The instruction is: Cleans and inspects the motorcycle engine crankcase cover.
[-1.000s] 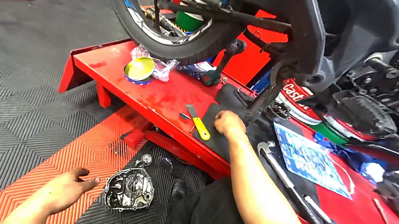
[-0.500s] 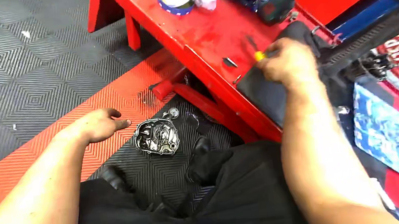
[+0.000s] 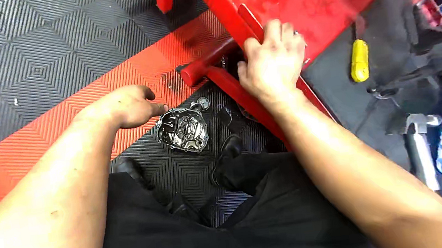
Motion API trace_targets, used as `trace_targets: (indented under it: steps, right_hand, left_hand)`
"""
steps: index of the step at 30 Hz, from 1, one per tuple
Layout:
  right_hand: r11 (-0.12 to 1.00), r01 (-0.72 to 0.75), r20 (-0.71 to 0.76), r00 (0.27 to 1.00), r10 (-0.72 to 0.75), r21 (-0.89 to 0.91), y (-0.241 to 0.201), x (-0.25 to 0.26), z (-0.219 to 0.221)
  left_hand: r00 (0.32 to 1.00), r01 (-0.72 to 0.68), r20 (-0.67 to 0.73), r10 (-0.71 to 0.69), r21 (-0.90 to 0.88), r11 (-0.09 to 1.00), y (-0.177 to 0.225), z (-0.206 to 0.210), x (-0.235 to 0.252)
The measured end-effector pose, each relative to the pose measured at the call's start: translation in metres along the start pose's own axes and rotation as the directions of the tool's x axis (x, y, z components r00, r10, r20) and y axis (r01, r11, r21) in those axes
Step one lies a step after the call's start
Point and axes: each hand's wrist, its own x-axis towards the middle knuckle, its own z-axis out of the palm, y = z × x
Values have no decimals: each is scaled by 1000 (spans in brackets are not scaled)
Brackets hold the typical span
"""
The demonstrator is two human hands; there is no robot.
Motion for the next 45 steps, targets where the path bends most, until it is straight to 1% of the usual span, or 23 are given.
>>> trace_targets:
  steps: [2, 4, 6, 7, 9, 11, 12, 13, 14, 16, 18, 21, 25, 28, 30, 32, 34, 36, 38, 39, 41, 43, 45]
  right_hand:
    - [996, 65, -83, 995, -60, 68, -14, 0, 2]
    - [965, 195, -51, 981, -189, 177, -34, -12, 12]
    - [927, 263, 133, 943, -306, 266, -51, -31, 52]
    - [924, 242, 318, 887, -334, 296, -55, -43, 81]
    - [960, 25, 750, 619, -233, 277, -63, -64, 133]
    - [900, -391, 934, 354, -45, 191, -72, -84, 180]
    - [767, -620, 956, 291, 33, 163, -76, -96, 204]
    - [562, -812, 962, 254, 101, 155, -81, -112, 229]
    - [350, -922, 962, 228, 150, 164, -87, -124, 252]
    - [61, -986, 968, 163, 189, 154, -92, -140, 285]
    - [-64, -991, 988, 106, 110, 114, -85, -146, 299]
    - [-27, -984, 981, 174, 87, 177, -81, -136, 289]
    - [71, -942, 920, 337, 203, 329, -101, -98, 226]
    - [-35, -874, 866, 473, 162, 484, -105, -59, 162]
    - [-177, -764, 784, 606, 135, 620, -109, -32, 106]
    - [-315, -614, 674, 727, 130, 723, -114, -13, 39]
    - [-435, -489, 589, 798, 125, 756, -121, -10, -32]
    - [-521, -416, 541, 834, 108, 745, -129, -26, -90]
    - [-551, -382, 486, 873, 49, 742, -129, -47, -119]
    - [-504, -401, 460, 888, -9, 765, -123, -59, -126]
    - [-240, -446, 424, 895, -141, 862, -102, -74, -133]
    - [77, -394, 402, 901, -163, 916, -85, -82, -133]
    - [172, -381, 402, 910, -106, 908, -80, -89, -125]
  left_hand:
    - [1000, 1, -1, -1, 8, 1000, -6, -4, 1]
    - [1000, 11, -10, -11, 0, 1000, -11, -8, 1]
    - [999, 20, -26, -20, -6, 1000, -11, -11, 4]
    - [999, 22, -38, -23, -7, 1000, -10, -11, 5]
    - [996, 0, -90, 1, 9, 1000, -7, -11, 6]
    - [983, -44, -179, 45, 10, 999, -2, -14, 1]
    - [971, -64, -229, 63, 1, 998, -1, -16, -2]
    - [961, -78, -265, 74, -3, 997, 0, -15, -5]
    - [953, -82, -293, 77, -3, 997, -1, -16, -7]
    - [946, -67, -318, 63, 0, 998, -4, -17, -11]
    - [947, -48, -318, 46, 1, 999, -8, -17, -13]
    - [946, -44, -321, 46, 14, 999, -11, -20, -16]
    - [928, 32, -371, -38, -21, 999, -12, -28, -23]
    - [851, 94, -502, -155, -145, 985, -8, -32, -38]
    - [724, -4, -646, -244, -358, 934, -11, -33, -56]
    - [646, -293, -692, -322, -614, 733, -8, -32, -79]
    - [754, -496, -600, -268, -787, 368, 6, -26, -102]
    - [796, -577, -595, -109, -801, 158, 20, -11, -116]
    - [696, -717, -717, -29, -693, -79, 38, -1, -126]
    - [628, -772, -778, -21, -619, -147, 47, 1, -131]
    - [525, -838, -851, -13, -514, -183, 54, -2, -140]
    - [508, -851, -859, 67, -512, -116, 47, 0, -139]
    - [555, -817, -820, 140, -569, -93, 39, 7, -130]
